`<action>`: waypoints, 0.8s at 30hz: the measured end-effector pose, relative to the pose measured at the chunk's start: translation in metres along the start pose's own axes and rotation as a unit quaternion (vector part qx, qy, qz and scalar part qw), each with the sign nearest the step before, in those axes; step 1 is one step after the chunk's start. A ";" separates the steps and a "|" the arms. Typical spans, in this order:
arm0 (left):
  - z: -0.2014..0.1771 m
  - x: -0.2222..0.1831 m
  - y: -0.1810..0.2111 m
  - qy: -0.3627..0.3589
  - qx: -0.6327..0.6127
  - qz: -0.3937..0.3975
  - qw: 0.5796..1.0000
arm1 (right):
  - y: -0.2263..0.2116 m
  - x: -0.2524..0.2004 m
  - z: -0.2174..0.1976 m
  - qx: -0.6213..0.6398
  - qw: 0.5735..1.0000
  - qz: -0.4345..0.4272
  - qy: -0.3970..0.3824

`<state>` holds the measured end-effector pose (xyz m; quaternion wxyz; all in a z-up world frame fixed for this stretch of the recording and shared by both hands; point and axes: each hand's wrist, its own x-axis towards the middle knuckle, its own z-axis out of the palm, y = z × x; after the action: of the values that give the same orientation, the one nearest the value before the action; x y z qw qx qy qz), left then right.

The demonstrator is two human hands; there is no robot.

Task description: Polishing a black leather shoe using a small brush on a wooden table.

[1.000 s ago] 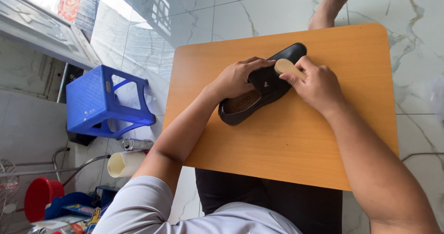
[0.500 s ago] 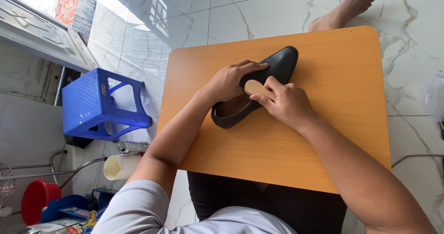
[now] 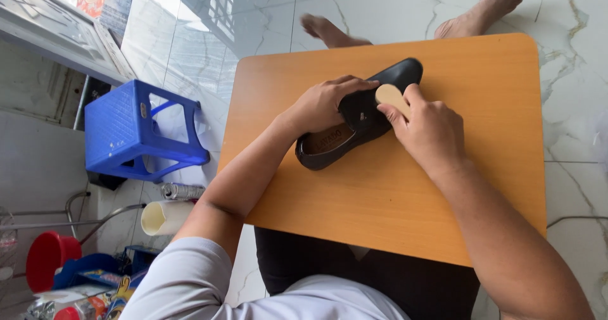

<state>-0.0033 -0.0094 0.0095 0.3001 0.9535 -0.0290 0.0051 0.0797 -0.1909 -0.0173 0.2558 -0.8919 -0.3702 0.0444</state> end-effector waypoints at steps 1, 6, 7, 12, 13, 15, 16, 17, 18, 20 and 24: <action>0.002 0.000 -0.003 0.000 -0.004 -0.005 1.000 | -0.002 -0.003 0.004 0.000 1.000 -0.001 -0.006; 0.006 0.002 -0.012 0.019 -0.015 0.024 0.999 | 0.000 -0.002 0.024 0.154 0.984 -0.084 -0.024; 0.004 -0.001 -0.012 0.017 -0.017 0.025 0.999 | 0.000 -0.003 0.027 0.154 0.985 -0.081 -0.025; -0.003 -0.004 0.000 0.041 0.011 0.094 0.995 | 0.011 -0.004 0.023 0.031 0.991 -0.012 0.129; 0.001 0.000 -0.007 0.042 0.010 0.096 0.994 | 0.016 -0.007 0.023 0.029 0.991 -0.012 0.131; 0.010 0.005 -0.020 0.180 0.185 0.281 0.925 | 0.024 -0.015 0.027 0.048 0.992 0.008 0.119; 0.012 0.006 -0.022 0.178 0.186 0.282 0.924 | 0.030 -0.013 0.030 0.049 0.992 0.009 0.120; 0.014 0.007 -0.024 0.181 0.179 0.300 0.919 | 0.036 -0.012 0.032 0.080 0.989 0.005 0.127; 0.017 0.005 -0.026 0.182 0.173 0.317 0.915 | 0.041 -0.012 0.037 0.113 0.985 0.001 0.132; 0.017 0.005 -0.025 0.179 0.190 0.315 0.912 | 0.036 -0.007 0.030 0.144 0.978 -0.021 0.147; 0.016 0.002 -0.022 0.189 0.183 0.314 0.912 | 0.034 -0.001 0.028 0.154 0.974 -0.037 0.164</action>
<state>0.0001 -0.0005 -0.0158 0.1036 0.9146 -0.2686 0.2840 0.0932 -0.1997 -0.0586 0.4485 -0.8227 -0.3448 -0.0552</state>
